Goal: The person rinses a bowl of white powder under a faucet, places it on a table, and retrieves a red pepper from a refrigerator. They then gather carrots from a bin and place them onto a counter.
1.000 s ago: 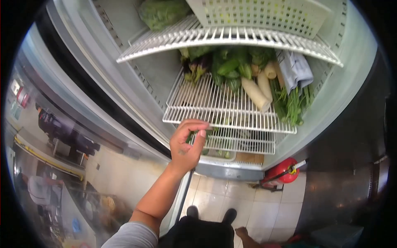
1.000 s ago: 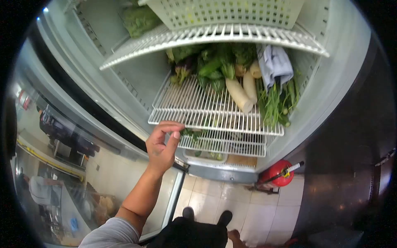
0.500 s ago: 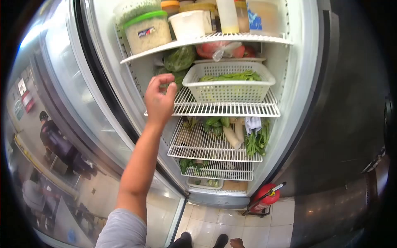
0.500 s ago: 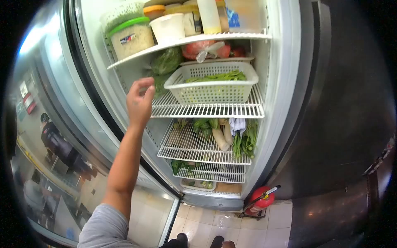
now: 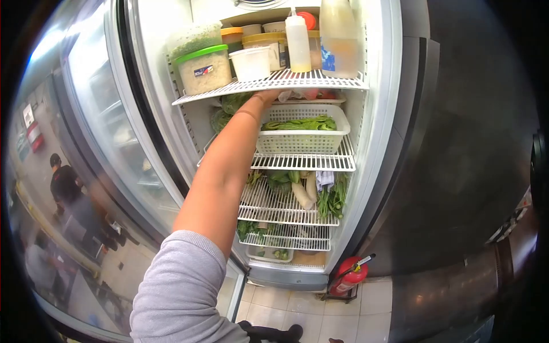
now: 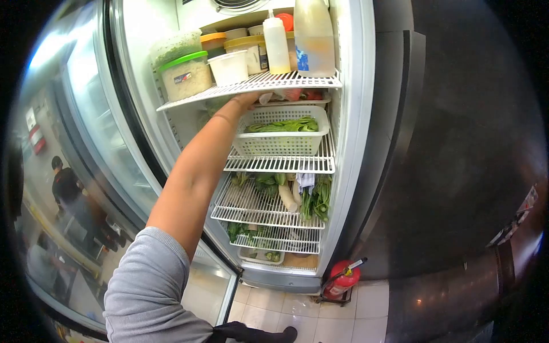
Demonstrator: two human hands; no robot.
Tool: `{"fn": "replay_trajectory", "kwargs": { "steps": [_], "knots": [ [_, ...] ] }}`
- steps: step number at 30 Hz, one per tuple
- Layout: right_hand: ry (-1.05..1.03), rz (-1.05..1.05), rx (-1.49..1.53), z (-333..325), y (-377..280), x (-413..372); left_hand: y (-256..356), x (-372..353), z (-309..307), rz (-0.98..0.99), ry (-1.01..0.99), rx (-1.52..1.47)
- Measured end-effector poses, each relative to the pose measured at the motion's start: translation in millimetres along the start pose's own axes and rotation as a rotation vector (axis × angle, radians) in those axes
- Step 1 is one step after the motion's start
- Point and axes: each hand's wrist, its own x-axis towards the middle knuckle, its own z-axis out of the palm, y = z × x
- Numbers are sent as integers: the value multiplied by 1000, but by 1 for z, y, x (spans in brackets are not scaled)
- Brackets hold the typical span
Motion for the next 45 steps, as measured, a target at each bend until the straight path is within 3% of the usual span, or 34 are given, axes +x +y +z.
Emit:
{"fn": "replay_trajectory", "kwargs": {
  "steps": [1,2,4,7,12,14,15,16,17,19,20,22,23,26,27,30,32,34,36,38,39,42,44,45],
  "knots": [
    [11,-64,-190,6,6,-3,4,-1,2,11,19,25],
    [11,-57,-184,9,14,-7,9,-1,4,15,41,47],
    [82,189,684,13,28,-13,15,-1,5,28,76,80],
    [67,210,491,-18,-18,-30,17,-2,6,47,91,105],
    [51,-13,163,-34,-64,11,15,-17,-2,82,8,95],
    [138,-211,0,-59,-122,22,10,-26,-9,102,-96,84],
    [234,-314,-106,-102,-200,-16,3,-21,-11,143,-135,76],
    [441,-816,-490,-111,-219,6,-1,-20,-13,141,-128,82],
    [444,-567,54,-145,-300,-45,-6,-17,-14,243,-26,239],
    [402,-681,336,-202,-417,-108,-9,-11,-9,450,178,536],
    [355,-709,413,-219,-454,-119,-9,-11,-6,448,175,529],
    [415,-817,401,-271,-542,-190,-1,-16,-3,380,249,689],
    [501,-953,353,-292,-578,-214,-1,-22,-2,442,248,748],
    [757,-1329,199,-344,-682,-265,-17,-2,-9,486,236,620],
    [728,-1368,171,-360,-716,-275,-11,-14,-15,418,135,578],
    [827,-1470,-32,-397,-816,-283,-26,-3,-11,458,226,528],
    [767,-1330,-111,-419,-875,-255,-27,-14,-18,554,303,621],
    [609,-998,-388,-440,-926,-238,-18,-22,-30,361,88,661],
    [648,-1185,-643,-457,-959,-197,-23,-32,-33,429,127,642],
    [820,-1407,-532,-457,-971,-191,-36,-40,-31,491,165,616],
    [869,-1258,-739,-463,-984,-193,-44,-43,-28,564,161,563],
    [870,-1022,-798,-462,-1002,-176,-50,-51,-28,667,141,494],
    [833,-967,-714,-463,-1011,-159,-34,-81,-37,469,-2,429],
    [810,-950,-653,-464,-1015,-150,-32,-88,-39,477,7,422]
  ]
}}
